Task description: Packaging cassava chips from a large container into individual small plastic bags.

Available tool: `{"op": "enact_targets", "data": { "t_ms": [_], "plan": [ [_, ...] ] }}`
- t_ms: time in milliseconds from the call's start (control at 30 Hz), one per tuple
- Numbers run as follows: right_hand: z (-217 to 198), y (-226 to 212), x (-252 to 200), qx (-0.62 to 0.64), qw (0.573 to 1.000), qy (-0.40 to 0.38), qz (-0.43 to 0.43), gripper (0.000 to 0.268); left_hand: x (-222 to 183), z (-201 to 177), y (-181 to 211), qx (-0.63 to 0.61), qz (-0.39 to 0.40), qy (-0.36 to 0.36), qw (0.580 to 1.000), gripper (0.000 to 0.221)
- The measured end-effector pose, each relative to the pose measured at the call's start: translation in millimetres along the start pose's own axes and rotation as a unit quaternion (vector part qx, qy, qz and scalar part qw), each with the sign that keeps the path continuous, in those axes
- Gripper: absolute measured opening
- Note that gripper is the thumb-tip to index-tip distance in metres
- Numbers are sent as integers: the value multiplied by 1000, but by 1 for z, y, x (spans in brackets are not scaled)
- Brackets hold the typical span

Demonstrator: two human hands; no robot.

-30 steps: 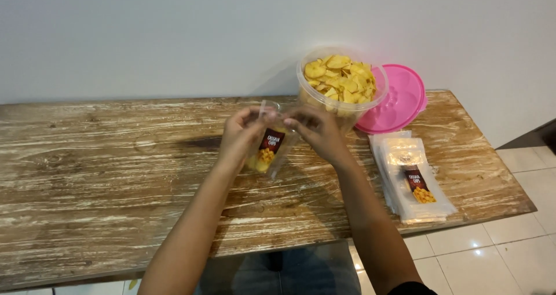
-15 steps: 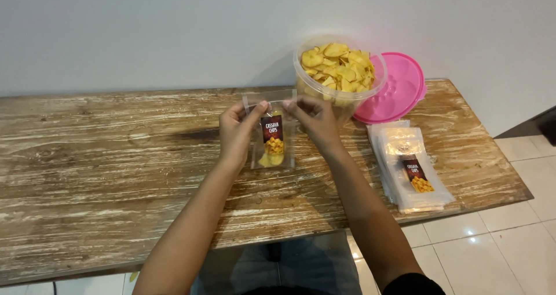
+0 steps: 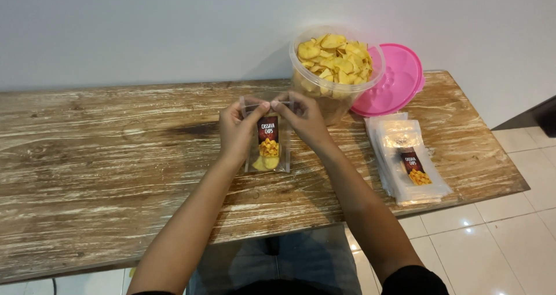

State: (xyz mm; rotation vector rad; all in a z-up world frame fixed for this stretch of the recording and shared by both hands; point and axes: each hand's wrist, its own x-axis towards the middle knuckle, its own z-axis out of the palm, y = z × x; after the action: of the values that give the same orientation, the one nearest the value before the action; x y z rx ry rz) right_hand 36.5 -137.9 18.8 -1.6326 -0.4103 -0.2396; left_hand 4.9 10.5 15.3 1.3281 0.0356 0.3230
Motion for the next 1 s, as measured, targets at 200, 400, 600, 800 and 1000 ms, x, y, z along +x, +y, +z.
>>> {"op": "enact_targets", "data": {
  "t_ms": [200, 400, 600, 800, 1000],
  "plan": [
    [-5, 17, 1, -30, 999, 5, -43, 9, 4, -4, -1, 48, 32, 20, 998, 9],
    [-2, 7, 0, -27, 1000, -6, -10, 6, 4, -8, -11, 180, 131, 6, 975, 13],
    [4, 9, -5, 33, 999, 8, 27, 11, 9, -9, -22, 255, 215, -14, 943, 23],
    [3, 19, -2, -42, 999, -17, -6, 13, 5, -10, -10, 210, 122, 15, 970, 38],
    [19, 41, 8, -17, 998, 0, 61, 17, 35, -33, -8, 224, 21, 53, 973, 35]
  ]
}}
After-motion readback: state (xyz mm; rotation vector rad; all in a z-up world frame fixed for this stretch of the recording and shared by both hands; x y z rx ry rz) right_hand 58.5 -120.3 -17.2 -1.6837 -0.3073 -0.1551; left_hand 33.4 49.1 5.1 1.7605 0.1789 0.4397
